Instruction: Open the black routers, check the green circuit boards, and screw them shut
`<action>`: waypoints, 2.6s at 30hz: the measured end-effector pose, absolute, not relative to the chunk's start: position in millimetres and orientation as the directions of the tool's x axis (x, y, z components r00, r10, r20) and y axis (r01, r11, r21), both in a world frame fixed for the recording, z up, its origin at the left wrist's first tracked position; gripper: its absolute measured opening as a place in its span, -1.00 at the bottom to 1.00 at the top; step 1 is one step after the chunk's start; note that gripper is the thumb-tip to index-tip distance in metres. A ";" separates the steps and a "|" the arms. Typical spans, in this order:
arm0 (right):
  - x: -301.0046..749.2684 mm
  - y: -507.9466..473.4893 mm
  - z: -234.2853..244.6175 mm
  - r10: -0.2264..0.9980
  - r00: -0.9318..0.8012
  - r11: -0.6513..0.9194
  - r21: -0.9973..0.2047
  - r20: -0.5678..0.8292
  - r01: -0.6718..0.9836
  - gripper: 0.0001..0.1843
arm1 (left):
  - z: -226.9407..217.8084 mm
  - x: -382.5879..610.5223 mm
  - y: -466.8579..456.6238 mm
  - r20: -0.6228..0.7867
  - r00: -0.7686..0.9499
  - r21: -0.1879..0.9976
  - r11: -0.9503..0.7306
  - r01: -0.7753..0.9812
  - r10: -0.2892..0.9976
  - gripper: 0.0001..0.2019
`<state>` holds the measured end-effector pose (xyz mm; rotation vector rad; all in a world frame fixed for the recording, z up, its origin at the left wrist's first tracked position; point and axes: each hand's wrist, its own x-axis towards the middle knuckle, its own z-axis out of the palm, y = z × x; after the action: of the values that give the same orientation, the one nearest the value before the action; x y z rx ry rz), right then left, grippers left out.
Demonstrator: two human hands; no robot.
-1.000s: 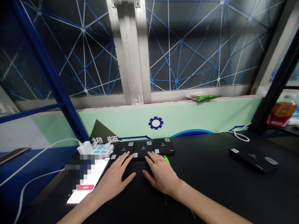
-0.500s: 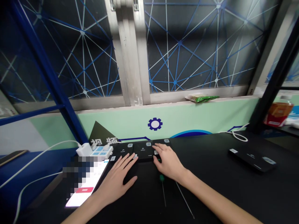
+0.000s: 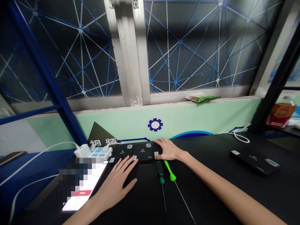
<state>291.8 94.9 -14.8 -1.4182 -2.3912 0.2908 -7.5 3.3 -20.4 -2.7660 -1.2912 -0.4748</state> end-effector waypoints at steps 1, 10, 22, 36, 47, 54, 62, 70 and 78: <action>293.0 98.4 -14.0 0.870 -0.457 0.493 -0.344 0.185 0.799 -0.02 | -19.5 -7.2 2.9 0.292 0.601 0.084 -0.646 0.758 0.744 -0.41; 302.6 113.4 -6.8 0.797 -0.541 0.604 -0.363 0.268 0.710 -0.06 | -16.8 -6.0 1.0 0.302 0.591 0.096 -0.640 0.762 0.748 -0.41; 273.6 78.6 24.3 0.780 -0.516 0.624 -0.368 0.354 0.690 -0.03 | -21.9 -8.1 5.0 0.327 0.475 0.238 -0.557 0.795 0.817 -0.51; 212.1 12.5 13.9 0.721 -0.622 0.684 -0.455 0.306 0.570 0.02 | -14.6 -1.6 13.4 0.236 0.187 0.837 -0.297 0.460 0.954 -0.58; 210.0 15.4 -7.2 0.725 -0.624 0.673 -0.495 0.291 0.550 0.01 | -19.4 -1.3 19.7 0.166 0.159 0.882 -0.219 0.417 0.973 -0.58; 231.1 21.8 9.6 0.683 -0.694 0.700 -0.474 0.227 0.534 0.02 | -15.8 -0.6 20.9 0.125 0.181 0.844 -0.200 0.498 0.976 -0.64; 265.8 16.5 3.6 0.679 -0.698 0.713 -0.431 0.227 0.553 -0.07 | -7.6 6.8 29.0 0.044 0.210 0.721 -0.176 0.670 0.977 -0.73; 264.4 21.6 1.4 0.703 -0.683 0.679 -0.471 0.197 0.563 -0.04 | -12.5 5.6 19.8 0.061 0.215 0.714 -0.193 0.673 0.975 -0.67; 263.8 16.3 -4.9 0.713 -0.656 0.682 -0.465 0.250 0.564 -0.04 | -11.5 7.7 14.7 0.122 0.255 0.700 -0.265 0.663 0.959 -0.74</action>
<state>263.8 16.3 -4.9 -0.9940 -2.4814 0.4900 7.7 14.7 -11.5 -2.8500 -2.0788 -1.0580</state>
